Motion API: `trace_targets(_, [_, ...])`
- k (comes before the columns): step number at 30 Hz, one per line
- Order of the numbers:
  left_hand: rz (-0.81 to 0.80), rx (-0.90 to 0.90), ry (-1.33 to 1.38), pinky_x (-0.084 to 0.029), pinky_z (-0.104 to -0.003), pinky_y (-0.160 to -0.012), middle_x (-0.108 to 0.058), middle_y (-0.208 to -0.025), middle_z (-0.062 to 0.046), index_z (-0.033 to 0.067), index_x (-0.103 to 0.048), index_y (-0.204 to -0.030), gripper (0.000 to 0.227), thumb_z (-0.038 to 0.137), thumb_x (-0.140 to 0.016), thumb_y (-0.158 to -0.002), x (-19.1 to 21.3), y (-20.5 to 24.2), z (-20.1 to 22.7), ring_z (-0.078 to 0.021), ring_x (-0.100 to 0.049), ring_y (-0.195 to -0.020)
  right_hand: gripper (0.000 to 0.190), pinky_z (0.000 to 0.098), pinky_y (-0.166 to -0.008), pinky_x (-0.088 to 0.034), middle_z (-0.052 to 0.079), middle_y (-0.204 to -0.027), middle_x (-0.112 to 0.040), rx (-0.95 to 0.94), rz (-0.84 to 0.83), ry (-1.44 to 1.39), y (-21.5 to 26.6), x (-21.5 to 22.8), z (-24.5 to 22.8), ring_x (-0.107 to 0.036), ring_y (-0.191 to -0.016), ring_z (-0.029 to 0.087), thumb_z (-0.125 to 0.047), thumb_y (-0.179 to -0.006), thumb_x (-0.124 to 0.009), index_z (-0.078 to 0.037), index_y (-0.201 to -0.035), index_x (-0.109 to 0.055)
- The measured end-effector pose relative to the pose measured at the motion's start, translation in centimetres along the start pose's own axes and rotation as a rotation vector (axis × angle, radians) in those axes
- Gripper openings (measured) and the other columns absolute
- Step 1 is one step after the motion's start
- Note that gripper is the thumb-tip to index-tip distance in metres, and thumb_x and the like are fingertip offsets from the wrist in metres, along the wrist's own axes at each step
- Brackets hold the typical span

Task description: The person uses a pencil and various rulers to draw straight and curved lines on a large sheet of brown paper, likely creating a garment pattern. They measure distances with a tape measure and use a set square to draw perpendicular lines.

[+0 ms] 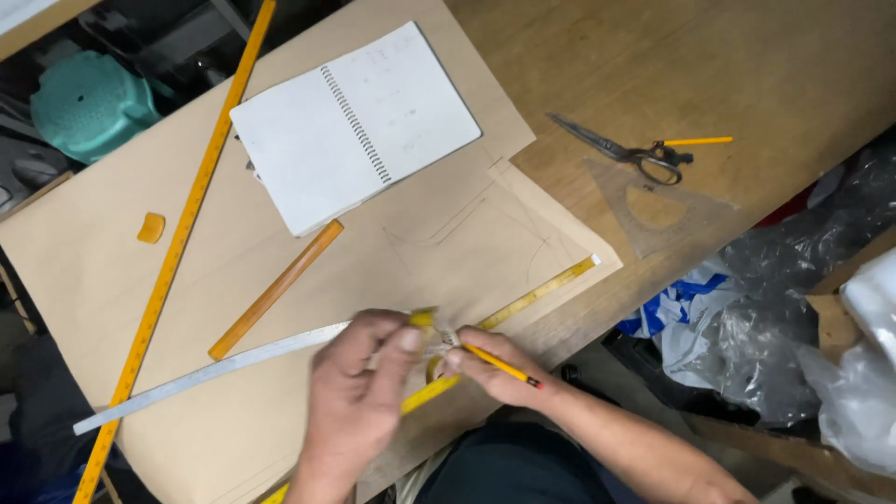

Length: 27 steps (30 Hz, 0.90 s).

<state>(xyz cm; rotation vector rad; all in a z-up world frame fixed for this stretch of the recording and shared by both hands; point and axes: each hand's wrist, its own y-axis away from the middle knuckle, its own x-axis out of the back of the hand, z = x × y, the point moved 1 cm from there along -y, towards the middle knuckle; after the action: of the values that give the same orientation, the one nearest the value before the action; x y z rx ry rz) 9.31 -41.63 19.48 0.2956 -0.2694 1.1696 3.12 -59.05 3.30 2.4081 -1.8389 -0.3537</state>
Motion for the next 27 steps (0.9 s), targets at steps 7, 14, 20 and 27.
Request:
trace_targets(7, [-0.037,0.195,-0.328,-0.04,-0.046,-0.116,-0.055,-0.146,-0.013,0.0105,-0.044,-0.147,0.066,0.045,-0.061,-0.093,-3.7,3.4,-10.8,-0.0309,-0.047,-0.141,0.025,0.0397,-0.091,-0.059,-0.001,-0.079,-0.075,-0.094,0.299,0.185,-0.6,8.1,-3.8,-0.075,-0.088,0.014,-0.024,-0.106,-0.046,-0.017,-0.095,-0.068])
trace_targets(14, [-0.057,-0.173,-1.025,-0.034,-0.047,-0.12,-0.046,-0.156,-0.014,0.0095,-0.048,-0.148,0.069,0.032,-0.066,-0.085,-9.0,10.3,-27.3,-0.0336,-0.043,-0.142,0.022,0.0289,-0.075,-0.057,0.005,-0.107,-0.071,0.064,0.509,0.598,-0.2,15.0,-5.5,-0.068,-0.089,0.015,-0.01,-0.109,-0.046,-0.012,-0.118,-0.066])
trace_targets(20, [0.034,-0.142,-1.145,-0.055,-0.043,-0.077,-0.066,-0.119,-0.011,0.0109,-0.065,-0.112,0.025,0.015,-0.057,-0.089,-8.7,10.2,-26.1,-0.0308,-0.064,-0.093,0.026,0.0343,-0.067,-0.056,0.008,-0.084,-0.065,-0.272,0.628,0.5,1.1,20.8,-5.3,-0.065,-0.073,0.021,-0.029,-0.111,-0.049,-0.011,-0.12,-0.065])
trace_targets(27, [0.017,0.02,-1.404,-0.053,-0.034,-0.039,-0.063,-0.066,0.004,0.0197,-0.065,-0.079,0.008,0.022,-0.069,-0.086,-18.3,-1.9,-21.9,-0.0185,-0.069,-0.055,0.015,0.0399,-0.093,-0.05,0.014,-0.112,-0.066,0.287,0.781,0.942,3.4,43.5,-4.1,-0.064,-0.103,0.027,-0.004,-0.122,-0.051,0.0,-0.125,-0.065])
